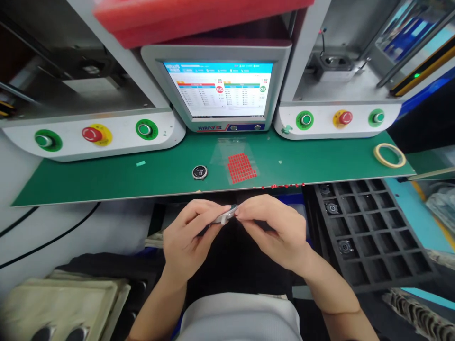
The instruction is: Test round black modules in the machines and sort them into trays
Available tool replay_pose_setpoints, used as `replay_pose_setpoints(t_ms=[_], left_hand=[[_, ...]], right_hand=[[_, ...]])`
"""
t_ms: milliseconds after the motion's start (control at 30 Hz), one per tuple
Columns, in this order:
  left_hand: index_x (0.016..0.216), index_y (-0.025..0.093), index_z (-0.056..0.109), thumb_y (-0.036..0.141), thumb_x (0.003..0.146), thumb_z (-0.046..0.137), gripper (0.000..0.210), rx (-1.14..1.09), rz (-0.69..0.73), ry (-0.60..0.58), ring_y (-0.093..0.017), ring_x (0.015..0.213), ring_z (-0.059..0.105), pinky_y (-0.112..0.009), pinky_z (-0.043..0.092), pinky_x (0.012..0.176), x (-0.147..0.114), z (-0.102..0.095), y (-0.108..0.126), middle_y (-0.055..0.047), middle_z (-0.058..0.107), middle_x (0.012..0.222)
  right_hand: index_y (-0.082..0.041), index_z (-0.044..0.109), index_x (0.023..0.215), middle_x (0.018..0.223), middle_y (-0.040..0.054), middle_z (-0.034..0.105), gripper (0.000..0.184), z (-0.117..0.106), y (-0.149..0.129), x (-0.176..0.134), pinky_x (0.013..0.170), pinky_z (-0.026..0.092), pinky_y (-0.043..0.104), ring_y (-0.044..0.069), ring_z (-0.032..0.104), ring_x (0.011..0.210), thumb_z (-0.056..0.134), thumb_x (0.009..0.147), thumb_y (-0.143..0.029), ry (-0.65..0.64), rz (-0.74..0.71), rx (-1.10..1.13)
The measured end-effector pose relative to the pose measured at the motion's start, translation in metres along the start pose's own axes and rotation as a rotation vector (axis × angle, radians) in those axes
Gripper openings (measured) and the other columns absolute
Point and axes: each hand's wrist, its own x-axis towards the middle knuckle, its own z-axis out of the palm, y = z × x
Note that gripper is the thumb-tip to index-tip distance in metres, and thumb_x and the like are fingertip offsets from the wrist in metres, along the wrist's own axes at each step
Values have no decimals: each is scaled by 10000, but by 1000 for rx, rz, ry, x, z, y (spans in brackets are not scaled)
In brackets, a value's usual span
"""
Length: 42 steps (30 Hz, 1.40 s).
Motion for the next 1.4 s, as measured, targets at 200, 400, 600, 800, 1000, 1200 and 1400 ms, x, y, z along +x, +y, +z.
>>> replay_pose_setpoints(t_ms=[200, 400, 600, 800, 1000, 1200, 1400], left_hand=[[1146, 218, 680, 93, 907, 621, 276, 61, 53, -51, -116, 878, 636, -236, 537, 770, 3, -4, 1, -23, 690, 930], [1129, 199, 681, 92, 904, 631, 255, 62, 42, -64, -102, 858, 633, -202, 528, 757, 6, -1, 0, -21, 686, 923], [1120, 188, 679, 112, 914, 621, 228, 78, 83, -65, -104, 785, 610, -213, 500, 719, 27, 17, -2, -9, 651, 851], [1067, 148, 699, 167, 934, 584, 177, 103, 207, -210, -149, 719, 583, -267, 480, 674, 64, 64, -5, -15, 584, 778], [1036, 175, 705, 170, 913, 609, 156, 48, 271, -389, -165, 741, 594, -266, 468, 672, 82, 97, 9, -13, 605, 807], [1010, 167, 710, 169, 913, 610, 140, 52, 209, -300, -157, 693, 587, -255, 436, 631, 74, 112, 29, -17, 614, 794], [1014, 138, 708, 164, 928, 581, 156, 112, 169, -108, -154, 674, 572, -250, 419, 628, 63, 123, 38, -30, 597, 773]], right_hand=[[-228, 624, 1018, 867, 35, 688, 319, -13, -5, 11, 706, 588, 306, 157, 673, 813, 634, 830, 29, -181, 11, -31], [-218, 612, 937, 841, 25, 667, 292, -12, 7, 11, 687, 575, 295, 146, 656, 781, 630, 815, 46, -141, 14, 74], [-218, 688, 1030, 926, 45, 749, 400, -15, 20, 1, 748, 593, 291, 164, 712, 836, 687, 758, 76, 102, -39, -24], [-230, 716, 821, 779, 1, 746, 181, -53, 43, -8, 716, 592, 252, 141, 717, 737, 789, 746, -83, 327, 267, 5], [-205, 676, 765, 693, 7, 710, 176, -100, 47, -21, 614, 581, 274, 151, 688, 634, 834, 729, -275, 292, 347, 42], [-213, 538, 762, 764, 7, 646, 174, -97, 40, -39, 669, 542, 269, 129, 642, 724, 673, 870, -191, 385, 211, -144], [-218, 466, 726, 820, 9, 609, 248, -77, 49, -42, 674, 504, 267, 125, 604, 745, 587, 875, -60, 522, -22, -421]])
